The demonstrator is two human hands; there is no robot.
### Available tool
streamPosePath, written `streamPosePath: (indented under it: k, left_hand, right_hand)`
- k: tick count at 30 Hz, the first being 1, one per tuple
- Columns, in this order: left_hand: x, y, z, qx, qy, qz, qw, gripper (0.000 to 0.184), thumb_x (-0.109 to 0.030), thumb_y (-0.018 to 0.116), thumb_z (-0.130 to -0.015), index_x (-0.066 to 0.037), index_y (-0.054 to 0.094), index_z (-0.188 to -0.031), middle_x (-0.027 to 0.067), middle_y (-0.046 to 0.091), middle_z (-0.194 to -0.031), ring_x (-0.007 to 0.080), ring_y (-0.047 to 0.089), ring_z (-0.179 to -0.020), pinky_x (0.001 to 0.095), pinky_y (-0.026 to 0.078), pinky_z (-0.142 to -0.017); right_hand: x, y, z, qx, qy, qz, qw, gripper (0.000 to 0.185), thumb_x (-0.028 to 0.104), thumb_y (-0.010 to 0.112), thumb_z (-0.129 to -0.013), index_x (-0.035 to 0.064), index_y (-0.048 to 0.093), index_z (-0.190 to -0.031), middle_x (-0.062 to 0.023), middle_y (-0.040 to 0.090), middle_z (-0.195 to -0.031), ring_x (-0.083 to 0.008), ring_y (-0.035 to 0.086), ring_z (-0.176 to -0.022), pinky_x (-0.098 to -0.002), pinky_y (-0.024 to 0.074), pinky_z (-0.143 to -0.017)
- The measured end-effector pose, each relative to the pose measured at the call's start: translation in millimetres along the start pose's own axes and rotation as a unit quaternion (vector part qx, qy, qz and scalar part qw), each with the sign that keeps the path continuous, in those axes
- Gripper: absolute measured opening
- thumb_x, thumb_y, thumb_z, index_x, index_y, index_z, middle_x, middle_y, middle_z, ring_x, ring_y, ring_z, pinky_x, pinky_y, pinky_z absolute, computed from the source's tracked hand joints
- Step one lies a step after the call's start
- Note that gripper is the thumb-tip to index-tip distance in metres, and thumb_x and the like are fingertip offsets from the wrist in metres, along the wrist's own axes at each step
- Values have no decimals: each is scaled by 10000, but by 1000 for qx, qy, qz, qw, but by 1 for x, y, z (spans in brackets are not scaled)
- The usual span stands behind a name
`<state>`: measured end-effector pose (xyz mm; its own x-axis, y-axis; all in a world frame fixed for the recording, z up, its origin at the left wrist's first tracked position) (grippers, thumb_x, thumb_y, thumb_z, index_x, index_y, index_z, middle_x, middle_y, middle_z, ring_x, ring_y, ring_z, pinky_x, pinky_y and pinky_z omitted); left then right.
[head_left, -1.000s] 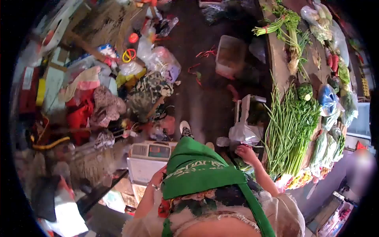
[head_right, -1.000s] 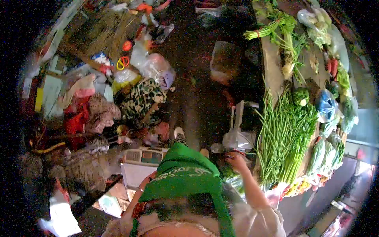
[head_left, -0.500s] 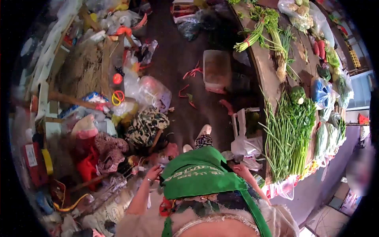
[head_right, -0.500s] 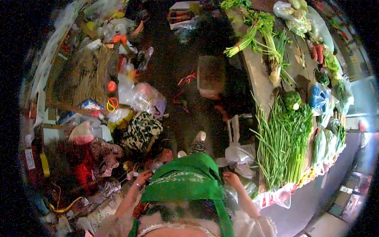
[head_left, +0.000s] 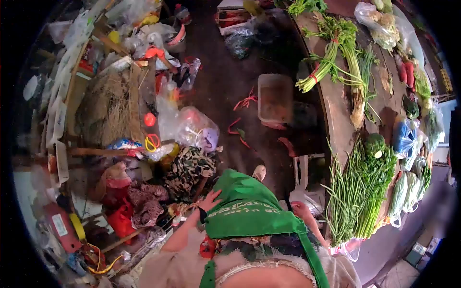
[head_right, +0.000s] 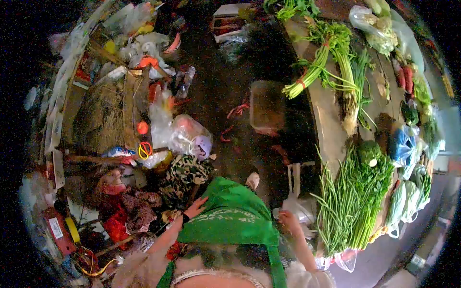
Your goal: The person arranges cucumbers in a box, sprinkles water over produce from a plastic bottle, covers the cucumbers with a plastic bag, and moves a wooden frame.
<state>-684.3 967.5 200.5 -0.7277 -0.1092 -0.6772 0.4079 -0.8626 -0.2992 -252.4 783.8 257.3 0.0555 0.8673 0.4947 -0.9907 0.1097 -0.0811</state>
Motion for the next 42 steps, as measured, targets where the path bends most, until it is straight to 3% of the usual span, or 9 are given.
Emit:
streamPosePath:
  k: [10,17,23,25,26,27,34,36,42]
  left_hand:
    - [19,-91,-77,4,41,0,999,481,-333,502,-970,-262,406,-1436,283,302,-1471,399,393,-1313,422,425,-994]
    - [-64,-261,-106,-172,-67,-15,983,233,-212,589,-853,-139,690,-1050,169,679,-880,350,655,-824,430,524,-737]
    - [-63,-361,-119,-156,-138,-25,978,316,-352,600,-856,-66,677,-968,178,666,-832,348,652,-794,422,510,-718]
    - [-25,-368,-146,-146,-154,25,977,240,-266,618,-901,-30,634,-941,74,604,-649,156,565,-604,328,449,-579]
    - [76,-335,-184,-173,-95,103,975,405,-423,575,-880,-30,671,-906,179,652,-766,304,644,-717,404,486,-675]
    - [58,-346,-183,-172,-95,104,975,405,-423,575,-880,-30,671,-906,179,652,-766,304,644,-717,404,486,-675]
    - [-52,-423,-208,-141,-18,140,980,462,-454,545,-948,-18,694,-957,133,702,-790,113,626,-745,324,501,-717]
    - [-61,-448,-226,-136,-24,154,978,461,-440,543,-953,-3,691,-960,121,704,-789,108,621,-746,317,500,-723]
    - [-76,-513,-304,-99,-93,193,972,409,-384,559,-947,0,692,-988,86,709,-850,146,638,-785,320,504,-740]
  right_hand:
    - [86,21,-101,19,-56,59,997,367,152,617,-907,73,560,-1261,-69,655,-1105,-174,625,-917,-313,505,-751]
    - [87,49,-244,-2,-13,-30,999,358,107,595,-897,-48,557,-1217,-146,642,-1178,-250,602,-1075,-332,469,-921]
    - [362,106,-191,56,-124,68,988,353,122,603,-894,70,576,-1242,-122,644,-1075,-271,610,-996,-369,482,-891]
    - [366,105,-216,35,-182,143,972,363,118,605,-888,79,574,-1247,-144,621,-1105,-291,593,-1031,-387,477,-902]
    - [373,104,-223,15,-238,219,946,372,114,607,-883,88,571,-1252,-166,598,-1135,-311,576,-1066,-405,472,-914]
    - [386,104,-226,15,-237,220,946,372,114,607,-883,88,571,-1252,-166,598,-1135,-311,576,-1066,-405,472,-914]
    - [448,101,-283,37,-159,183,969,392,190,614,-895,75,549,-1264,-181,569,-1190,-356,558,-1082,-424,450,-907]
    - [565,110,-243,60,-108,233,965,407,241,605,-913,59,534,-1271,-185,574,-1191,-358,568,-1089,-432,439,-875]
    - [600,91,-364,23,-228,234,945,399,229,571,-934,30,523,-1276,-190,604,-1157,-344,576,-1088,-411,446,-928]
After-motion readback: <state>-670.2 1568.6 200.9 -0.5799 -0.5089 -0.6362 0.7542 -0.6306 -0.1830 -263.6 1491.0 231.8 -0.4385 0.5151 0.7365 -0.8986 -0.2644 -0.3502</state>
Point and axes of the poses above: each hand's wrist, its own z-axis away from the middle knuckle, its own y-axis out of the palm, x = y × z, the point moved 7 cm from there along -z, towards the middle knuckle
